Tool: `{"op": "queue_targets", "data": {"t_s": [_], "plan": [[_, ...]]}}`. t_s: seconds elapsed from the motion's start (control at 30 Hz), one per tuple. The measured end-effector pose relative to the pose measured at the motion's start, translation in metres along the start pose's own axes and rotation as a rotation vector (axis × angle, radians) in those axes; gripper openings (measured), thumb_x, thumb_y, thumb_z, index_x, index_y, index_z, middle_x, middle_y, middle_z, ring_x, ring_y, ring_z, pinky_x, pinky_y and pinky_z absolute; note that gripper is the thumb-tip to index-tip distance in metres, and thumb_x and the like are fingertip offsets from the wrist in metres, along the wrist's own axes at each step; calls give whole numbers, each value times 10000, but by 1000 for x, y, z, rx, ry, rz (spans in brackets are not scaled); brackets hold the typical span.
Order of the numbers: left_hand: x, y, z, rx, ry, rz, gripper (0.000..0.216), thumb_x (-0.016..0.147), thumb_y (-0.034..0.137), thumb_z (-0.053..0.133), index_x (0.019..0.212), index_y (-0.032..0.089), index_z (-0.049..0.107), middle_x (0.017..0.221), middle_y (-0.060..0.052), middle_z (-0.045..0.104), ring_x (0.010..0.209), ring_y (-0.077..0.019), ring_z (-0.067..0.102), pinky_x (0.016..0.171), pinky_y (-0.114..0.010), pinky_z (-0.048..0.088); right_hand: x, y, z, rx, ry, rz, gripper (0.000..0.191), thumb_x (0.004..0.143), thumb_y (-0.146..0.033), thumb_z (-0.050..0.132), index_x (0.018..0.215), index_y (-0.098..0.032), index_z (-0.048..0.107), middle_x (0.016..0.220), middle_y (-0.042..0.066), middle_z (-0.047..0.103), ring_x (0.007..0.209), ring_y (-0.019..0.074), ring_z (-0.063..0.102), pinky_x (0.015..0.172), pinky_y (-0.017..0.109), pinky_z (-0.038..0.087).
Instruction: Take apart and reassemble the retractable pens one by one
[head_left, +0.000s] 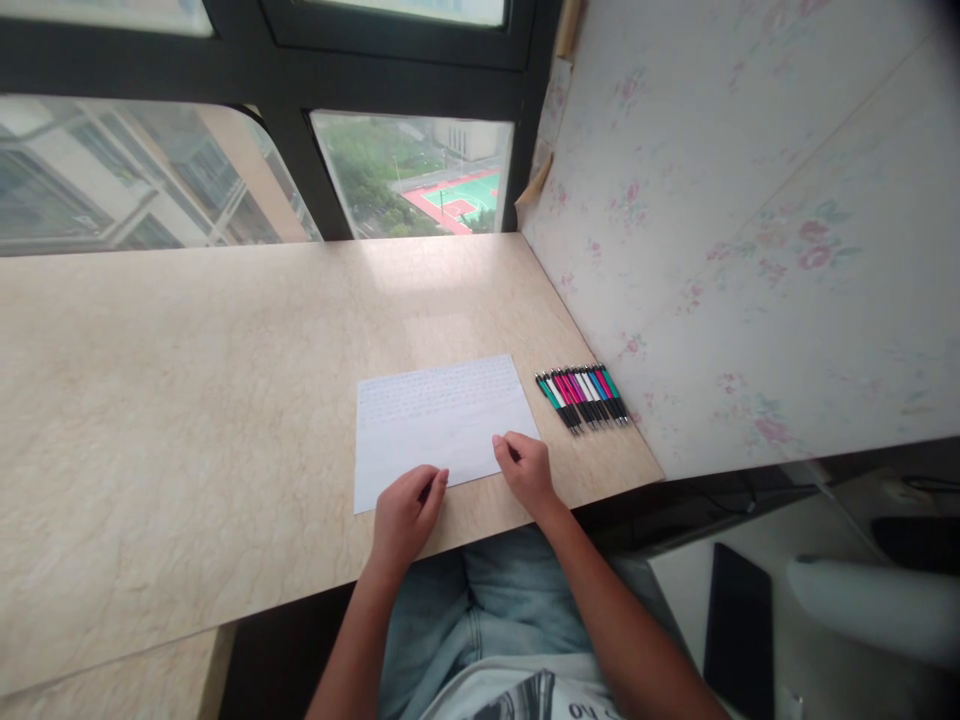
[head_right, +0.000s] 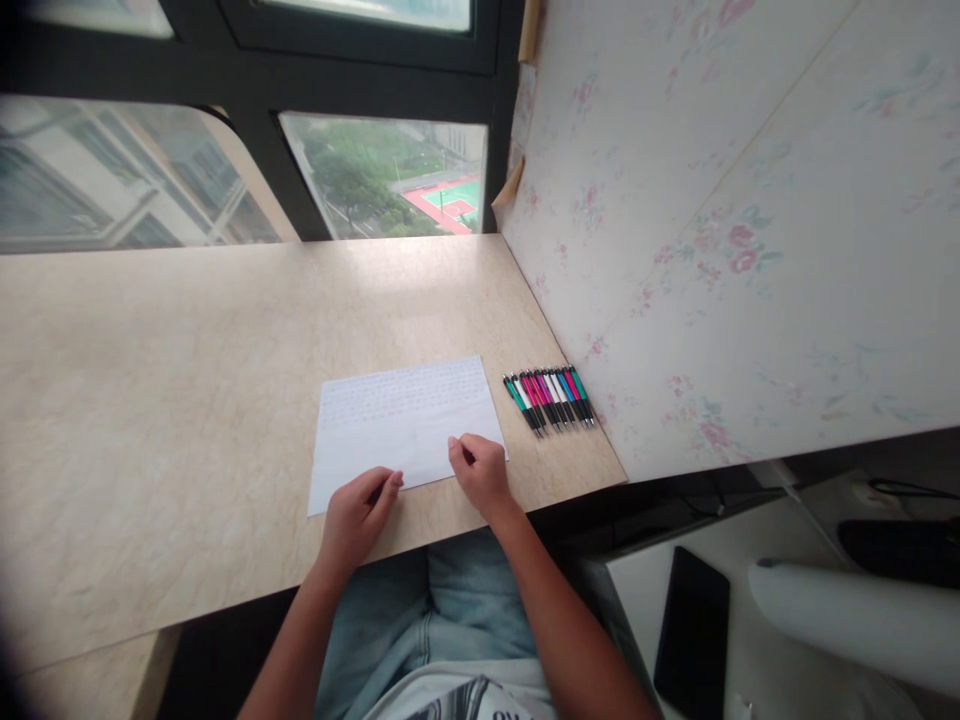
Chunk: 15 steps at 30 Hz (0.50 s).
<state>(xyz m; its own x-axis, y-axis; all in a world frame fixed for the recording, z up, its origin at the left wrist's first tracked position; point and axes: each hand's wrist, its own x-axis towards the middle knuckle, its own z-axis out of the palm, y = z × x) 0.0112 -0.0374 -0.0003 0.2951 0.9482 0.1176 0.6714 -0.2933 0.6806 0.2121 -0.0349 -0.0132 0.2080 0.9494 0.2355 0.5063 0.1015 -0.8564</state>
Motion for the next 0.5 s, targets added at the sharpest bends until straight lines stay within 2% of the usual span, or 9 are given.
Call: {"op": "queue_targets", "data": {"t_s": [0.1, 0.3, 0.4, 0.5], "plan": [[0, -1, 0, -10, 1, 2, 313, 937, 349, 437, 688, 191, 539, 628, 8, 540, 603, -131, 496, 589, -248, 356, 0, 2, 0, 5, 59, 34, 432, 906, -345, 466, 554, -209, 254, 522, -68, 249, 497, 84, 279, 503, 247, 207], [-1, -3, -1, -90, 35, 19, 231, 922, 307, 487, 759, 186, 596, 674, 0, 595, 612, -127, 520, 595, -244, 383, 0, 4, 2, 26, 66, -4, 432, 903, -329, 488, 545, -204, 279, 522, -70, 258, 501, 83, 288, 507, 245, 206], [-2, -3, -2, -169, 95, 41, 152, 909, 282, 523, 835, 189, 619, 738, -8, 621, 627, -124, 534, 606, -240, 410, 0, 4, 2, 85, 131, 54, 397, 919, -341, 470, 562, -201, 368, 522, -68, 305, 502, 92, 324, 499, 234, 245], [-2, -3, -3, -211, 139, 67, 108, 900, 257, 542, 874, 191, 623, 797, -22, 631, 660, -127, 549, 613, -240, 428, -1, 6, -2, 87, 183, 67, 303, 937, -334, 442, 689, -184, 531, 586, -36, 472, 550, 115, 441, 527, 229, 347]]}}
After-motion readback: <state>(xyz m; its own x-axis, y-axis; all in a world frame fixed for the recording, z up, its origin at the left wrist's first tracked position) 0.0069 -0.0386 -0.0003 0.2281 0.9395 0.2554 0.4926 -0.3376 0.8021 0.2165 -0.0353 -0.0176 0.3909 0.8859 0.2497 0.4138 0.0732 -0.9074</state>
